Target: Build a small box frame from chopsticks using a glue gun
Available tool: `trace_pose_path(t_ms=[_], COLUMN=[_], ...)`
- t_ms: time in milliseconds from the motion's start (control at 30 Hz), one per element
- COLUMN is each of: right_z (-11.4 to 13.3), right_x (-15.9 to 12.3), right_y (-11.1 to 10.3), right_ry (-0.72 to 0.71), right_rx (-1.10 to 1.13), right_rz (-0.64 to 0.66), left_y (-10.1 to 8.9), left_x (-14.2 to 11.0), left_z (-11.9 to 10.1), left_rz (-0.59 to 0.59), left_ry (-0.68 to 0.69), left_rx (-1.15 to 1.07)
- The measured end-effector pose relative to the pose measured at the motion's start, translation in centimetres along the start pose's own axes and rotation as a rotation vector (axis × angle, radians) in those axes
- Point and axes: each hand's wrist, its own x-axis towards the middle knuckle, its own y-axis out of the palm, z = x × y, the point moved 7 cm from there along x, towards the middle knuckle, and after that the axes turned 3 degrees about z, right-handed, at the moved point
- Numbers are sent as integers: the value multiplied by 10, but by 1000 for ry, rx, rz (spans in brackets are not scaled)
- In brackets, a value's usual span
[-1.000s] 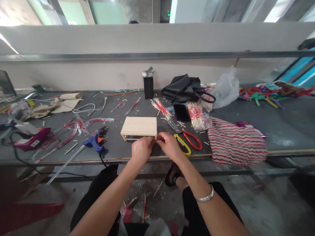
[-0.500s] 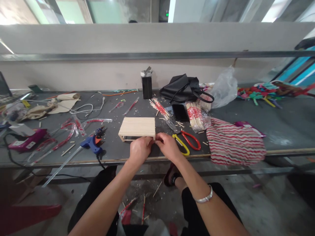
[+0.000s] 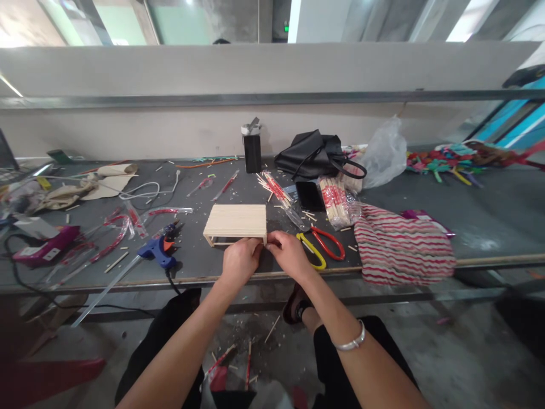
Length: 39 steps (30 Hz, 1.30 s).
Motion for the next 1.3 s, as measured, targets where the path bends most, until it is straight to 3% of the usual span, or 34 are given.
trace_pose_path(t_ms=[400, 567, 667, 900, 1133, 1300], right_z=[-3, -3, -1, 10, 31, 37], right_x=[1, 1, 0, 2, 16, 18], right_y=[1, 1, -1, -8, -11, -12], right_ry=[23, 32, 41, 131, 221, 365], right_rx=[29, 67, 133, 417, 808, 1021], right_rz=[-21, -60, -71, -26, 64, 178], left_y=[2, -5, -19, -68, -90, -113], left_x=[2, -5, -16, -34, -13, -8], left_z=[1, -3, -5, 9, 14, 11], left_rz=[-2, -29, -67, -375, -447, -449], left_ry=[-6, 23, 79, 177, 237, 289], left_rx=[10, 4, -10, 84, 143, 85])
